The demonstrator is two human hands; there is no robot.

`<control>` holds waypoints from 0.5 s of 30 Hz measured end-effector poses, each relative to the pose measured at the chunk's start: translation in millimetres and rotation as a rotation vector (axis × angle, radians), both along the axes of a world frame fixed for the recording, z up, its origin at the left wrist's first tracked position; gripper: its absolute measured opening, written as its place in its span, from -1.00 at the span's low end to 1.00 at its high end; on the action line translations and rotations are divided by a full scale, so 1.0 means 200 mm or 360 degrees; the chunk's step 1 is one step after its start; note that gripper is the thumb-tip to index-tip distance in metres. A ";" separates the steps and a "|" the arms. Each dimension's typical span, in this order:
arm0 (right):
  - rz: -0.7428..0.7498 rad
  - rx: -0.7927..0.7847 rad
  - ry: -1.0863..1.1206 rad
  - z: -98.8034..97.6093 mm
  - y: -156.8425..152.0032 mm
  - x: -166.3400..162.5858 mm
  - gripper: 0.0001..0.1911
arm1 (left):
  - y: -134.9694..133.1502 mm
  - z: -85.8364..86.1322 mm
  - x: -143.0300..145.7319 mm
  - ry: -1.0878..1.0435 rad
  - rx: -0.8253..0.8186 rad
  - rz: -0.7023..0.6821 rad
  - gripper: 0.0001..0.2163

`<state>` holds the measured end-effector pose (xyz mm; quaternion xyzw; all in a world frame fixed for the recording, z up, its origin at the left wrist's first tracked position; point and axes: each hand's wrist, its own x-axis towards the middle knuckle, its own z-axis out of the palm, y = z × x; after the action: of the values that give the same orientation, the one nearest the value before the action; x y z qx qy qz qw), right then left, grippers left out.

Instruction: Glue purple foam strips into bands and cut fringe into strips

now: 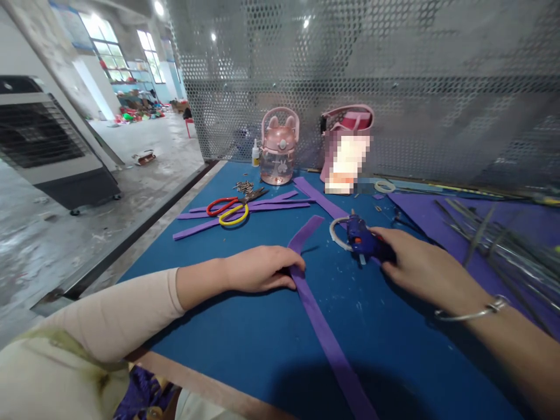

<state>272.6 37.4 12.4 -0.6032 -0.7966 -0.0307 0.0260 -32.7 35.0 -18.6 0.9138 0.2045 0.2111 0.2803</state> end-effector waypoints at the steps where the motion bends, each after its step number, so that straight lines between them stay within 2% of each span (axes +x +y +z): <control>1: -0.0024 0.0035 0.0017 0.00 -0.02 0.00 -0.47 | 0.00 0.00 0.00 0.0000 0.0017 -0.0005 -0.85; 5: -0.0258 0.0146 0.0252 0.07 -0.06 0.02 -0.48 | 0.01 0.00 0.00 -0.0043 0.0136 -0.0061 -0.83; 8: -0.0467 0.0236 0.0452 0.12 -0.06 0.05 -0.72 | 0.02 0.00 -0.01 -0.0060 0.0182 -0.0039 -0.83; 9: -0.0490 0.0243 0.0463 0.12 -0.06 0.06 -0.78 | 0.02 -0.01 -0.01 -0.0065 0.0173 -0.0031 -0.83; 11: -0.0463 0.0287 0.0426 0.11 -0.04 0.09 -0.74 | 0.02 -0.01 -0.01 -0.0069 0.0122 -0.0018 -0.84; 15: -0.0343 0.0613 0.0270 0.05 0.00 0.14 -0.63 | 0.02 -0.03 -0.01 -0.0085 0.0075 -0.0017 -0.83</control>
<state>300.9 38.0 22.6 -0.6691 -0.7020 -0.1339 0.2039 -34.8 39.7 -24.2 0.9152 0.1871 0.2387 0.2652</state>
